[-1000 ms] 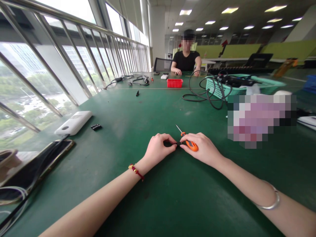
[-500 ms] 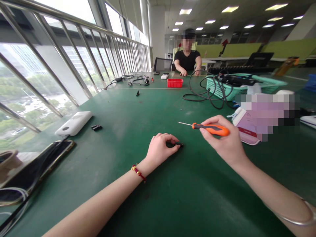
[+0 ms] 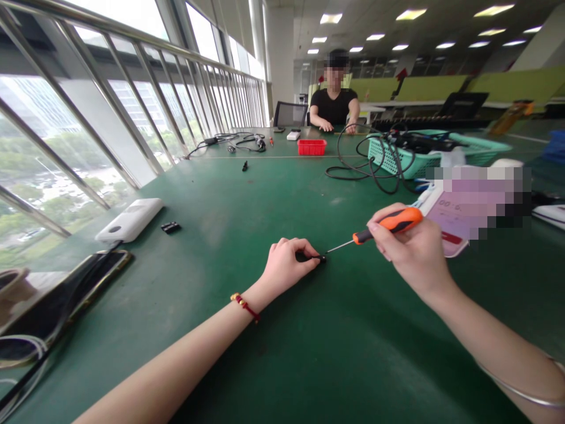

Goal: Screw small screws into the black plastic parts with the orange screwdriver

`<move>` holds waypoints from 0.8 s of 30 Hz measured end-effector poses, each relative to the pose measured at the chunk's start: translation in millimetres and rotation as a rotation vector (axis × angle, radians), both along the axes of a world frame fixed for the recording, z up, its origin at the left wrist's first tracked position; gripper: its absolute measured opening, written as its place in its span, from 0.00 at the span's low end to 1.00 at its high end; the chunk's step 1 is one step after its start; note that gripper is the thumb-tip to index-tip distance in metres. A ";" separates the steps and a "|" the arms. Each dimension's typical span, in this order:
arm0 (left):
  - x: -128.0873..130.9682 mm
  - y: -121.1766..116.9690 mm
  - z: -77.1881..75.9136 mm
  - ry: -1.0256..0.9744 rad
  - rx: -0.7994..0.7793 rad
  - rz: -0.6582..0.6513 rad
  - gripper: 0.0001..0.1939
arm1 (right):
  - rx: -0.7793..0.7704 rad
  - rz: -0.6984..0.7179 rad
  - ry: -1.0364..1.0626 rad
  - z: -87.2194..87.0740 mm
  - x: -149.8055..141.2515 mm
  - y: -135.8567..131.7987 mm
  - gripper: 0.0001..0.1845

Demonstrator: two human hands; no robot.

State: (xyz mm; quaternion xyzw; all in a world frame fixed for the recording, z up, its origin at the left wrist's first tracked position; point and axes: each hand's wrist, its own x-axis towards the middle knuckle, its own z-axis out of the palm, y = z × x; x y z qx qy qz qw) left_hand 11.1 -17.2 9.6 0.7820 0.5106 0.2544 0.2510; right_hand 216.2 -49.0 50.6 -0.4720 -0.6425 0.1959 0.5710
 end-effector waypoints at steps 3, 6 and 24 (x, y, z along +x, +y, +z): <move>0.0 0.3 0.5 0.013 -0.018 -0.002 0.05 | -0.020 0.003 -0.022 -1.4 1.1 0.1 0.08; 0.1 0.4 0.4 0.016 -0.020 -0.003 0.05 | -0.029 0.004 -0.032 -3.3 1.5 0.5 0.08; -0.4 -2.1 -3.8 0.023 0.047 0.023 0.04 | -0.156 0.088 0.075 -1.8 2.2 6.9 0.10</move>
